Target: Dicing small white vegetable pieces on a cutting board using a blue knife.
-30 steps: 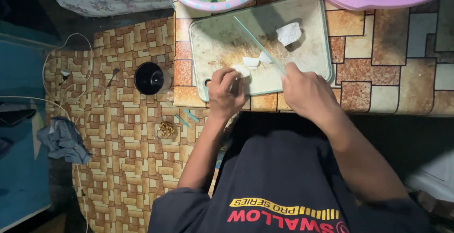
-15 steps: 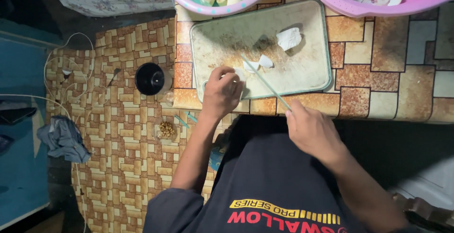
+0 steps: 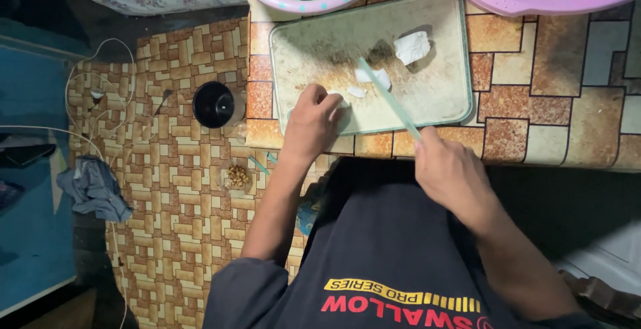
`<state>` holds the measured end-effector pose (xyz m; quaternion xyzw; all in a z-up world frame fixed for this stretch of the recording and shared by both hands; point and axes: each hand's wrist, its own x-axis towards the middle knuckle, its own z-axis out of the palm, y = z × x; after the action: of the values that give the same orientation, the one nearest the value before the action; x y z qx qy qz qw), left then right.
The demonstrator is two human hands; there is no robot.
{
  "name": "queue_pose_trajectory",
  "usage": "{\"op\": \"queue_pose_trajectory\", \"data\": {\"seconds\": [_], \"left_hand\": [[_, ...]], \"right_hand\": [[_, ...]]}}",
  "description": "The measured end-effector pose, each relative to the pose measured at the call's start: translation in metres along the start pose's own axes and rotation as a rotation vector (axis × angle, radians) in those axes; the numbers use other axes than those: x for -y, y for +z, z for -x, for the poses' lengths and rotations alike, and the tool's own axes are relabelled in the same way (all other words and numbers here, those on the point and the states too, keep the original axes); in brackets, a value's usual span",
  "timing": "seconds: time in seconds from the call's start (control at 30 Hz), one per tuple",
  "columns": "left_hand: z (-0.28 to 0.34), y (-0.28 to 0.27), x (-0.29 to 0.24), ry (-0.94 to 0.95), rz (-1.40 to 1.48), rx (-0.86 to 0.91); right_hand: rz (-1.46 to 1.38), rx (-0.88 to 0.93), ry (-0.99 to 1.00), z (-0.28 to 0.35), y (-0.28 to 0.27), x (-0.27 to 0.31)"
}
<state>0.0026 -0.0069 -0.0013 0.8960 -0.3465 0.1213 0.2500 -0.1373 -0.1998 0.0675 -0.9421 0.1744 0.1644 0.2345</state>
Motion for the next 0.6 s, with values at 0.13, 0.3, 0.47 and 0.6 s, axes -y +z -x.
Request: {"op": "queue_pose_trajectory", "data": {"seconds": [0.13, 0.3, 0.47, 0.6], "left_hand": [[0.0, 0.007, 0.001, -0.037, 0.021, -0.031], [0.005, 0.006, 0.006, -0.043, 0.117, -0.11], [0.008, 0.005, 0.002, -0.001, 0.164, -0.188], [0.008, 0.008, 0.001, 0.042, 0.178, -0.299]], "right_hand": [[0.002, -0.068, 0.011, 0.006, -0.006, -0.003], [0.06, -0.046, -0.074, 0.014, 0.0, -0.006], [0.088, -0.072, -0.169, 0.018, -0.001, 0.01], [0.165, -0.161, -0.218, 0.014, -0.001, 0.017]]}}
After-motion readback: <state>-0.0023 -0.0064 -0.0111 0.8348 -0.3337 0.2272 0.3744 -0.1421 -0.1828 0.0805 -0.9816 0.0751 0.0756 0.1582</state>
